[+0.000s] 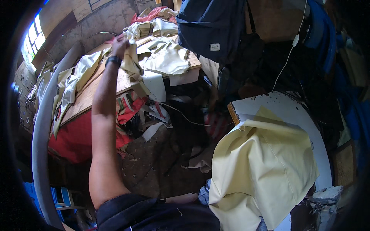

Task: The recorder uses a sewing machine and scissors to prepare and join pieces of synthetic upholstery material.

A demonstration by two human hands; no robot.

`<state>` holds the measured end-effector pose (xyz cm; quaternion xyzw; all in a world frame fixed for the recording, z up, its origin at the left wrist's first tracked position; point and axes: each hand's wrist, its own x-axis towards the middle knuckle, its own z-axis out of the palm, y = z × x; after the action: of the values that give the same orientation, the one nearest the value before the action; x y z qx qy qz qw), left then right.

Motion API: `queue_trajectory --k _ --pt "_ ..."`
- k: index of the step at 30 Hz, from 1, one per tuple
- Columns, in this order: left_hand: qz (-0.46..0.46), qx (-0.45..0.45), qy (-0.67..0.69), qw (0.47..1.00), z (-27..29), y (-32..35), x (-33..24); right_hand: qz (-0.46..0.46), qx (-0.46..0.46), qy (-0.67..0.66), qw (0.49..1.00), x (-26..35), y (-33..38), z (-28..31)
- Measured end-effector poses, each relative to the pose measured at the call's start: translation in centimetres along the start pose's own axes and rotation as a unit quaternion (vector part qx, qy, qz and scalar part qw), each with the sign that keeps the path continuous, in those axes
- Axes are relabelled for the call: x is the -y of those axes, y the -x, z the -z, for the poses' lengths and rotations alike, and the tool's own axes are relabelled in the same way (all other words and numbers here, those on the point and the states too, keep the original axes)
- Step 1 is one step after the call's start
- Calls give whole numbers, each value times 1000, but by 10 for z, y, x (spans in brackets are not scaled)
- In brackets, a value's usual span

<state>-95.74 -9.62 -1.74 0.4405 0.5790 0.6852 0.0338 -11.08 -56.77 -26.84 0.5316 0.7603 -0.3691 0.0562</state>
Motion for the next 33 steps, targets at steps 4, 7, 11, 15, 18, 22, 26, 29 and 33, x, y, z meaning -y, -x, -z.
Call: queue_trajectory --k 4,7,11,15,18,22,26,29,33 --pt "-23 -66 99 993 4 -33 -111 -9 19 -17 1000 -5 6 -12" --pt "-38 -52 106 992 15 -45 -157 -8 34 -28 999 -7 4 -16" --pt "-89 19 136 987 -8 -19 -210 -36 52 -44 997 -8 16 -22" --pt "-106 53 152 981 -13 -14 -238 -53 75 -58 994 -13 26 -26" --pt "-106 74 157 979 -14 -11 -240 -72 91 -70 991 -16 34 -28" --pt "-54 33 186 981 -24 7 -225 -94 87 -90 988 -11 40 -30" --pt "-229 100 -485 838 -16 24 -148 -92 62 -115 987 -7 34 -31" --pt "-101 112 -500 853 20 88 -18 -78 50 -131 987 -7 29 -31" --pt "177 133 -594 774 1 171 22 -99 -2 -150 984 -7 33 -37"
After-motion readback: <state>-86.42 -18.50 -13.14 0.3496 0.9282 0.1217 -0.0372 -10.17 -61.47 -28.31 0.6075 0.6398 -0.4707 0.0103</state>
